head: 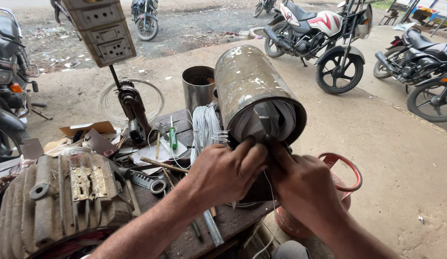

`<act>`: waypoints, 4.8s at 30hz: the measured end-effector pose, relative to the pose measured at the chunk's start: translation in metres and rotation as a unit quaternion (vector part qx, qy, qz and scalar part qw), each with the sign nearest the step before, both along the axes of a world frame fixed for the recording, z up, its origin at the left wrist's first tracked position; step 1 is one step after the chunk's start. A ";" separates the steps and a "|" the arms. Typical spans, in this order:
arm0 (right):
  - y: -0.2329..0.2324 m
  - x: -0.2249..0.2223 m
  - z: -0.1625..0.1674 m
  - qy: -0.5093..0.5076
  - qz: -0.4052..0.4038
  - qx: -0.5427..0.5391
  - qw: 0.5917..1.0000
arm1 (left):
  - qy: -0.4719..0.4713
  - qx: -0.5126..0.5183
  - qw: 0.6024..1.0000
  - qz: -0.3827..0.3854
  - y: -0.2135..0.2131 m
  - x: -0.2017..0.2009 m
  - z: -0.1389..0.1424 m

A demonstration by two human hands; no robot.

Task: The person winds insulated wire into a cylindrical motor stator, using a wooden stick to pack the coils and pliers to trim excess wire. They repeatedly insert, pack, and trim the wire to fill the stator slots.

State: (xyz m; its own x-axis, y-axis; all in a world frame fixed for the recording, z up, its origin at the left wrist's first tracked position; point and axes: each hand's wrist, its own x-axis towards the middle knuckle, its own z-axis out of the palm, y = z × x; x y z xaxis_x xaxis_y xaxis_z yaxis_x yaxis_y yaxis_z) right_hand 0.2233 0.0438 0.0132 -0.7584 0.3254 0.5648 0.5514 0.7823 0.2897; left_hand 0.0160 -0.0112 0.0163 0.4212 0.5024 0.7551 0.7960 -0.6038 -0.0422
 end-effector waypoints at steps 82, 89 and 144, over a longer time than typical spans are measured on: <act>0.020 0.046 -0.092 0.310 0.136 -0.179 0.924 | 0.032 -0.186 0.969 -0.161 -0.142 0.110 -0.005; 0.067 0.071 -0.120 0.351 0.140 -0.179 0.909 | 0.016 -0.170 0.977 -0.131 -0.147 0.097 0.007; 0.036 -0.038 0.066 -0.173 -0.140 -0.075 0.972 | 0.114 -0.097 0.966 0.212 0.023 -0.012 0.034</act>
State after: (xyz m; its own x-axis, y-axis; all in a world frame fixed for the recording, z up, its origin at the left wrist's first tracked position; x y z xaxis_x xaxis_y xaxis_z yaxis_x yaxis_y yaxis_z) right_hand 0.1854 0.0803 0.0790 -0.7639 0.6061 0.2215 0.6391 0.6631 0.3897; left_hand 0.0041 0.0122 0.0506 0.2906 0.7893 0.5409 0.9568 -0.2396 -0.1645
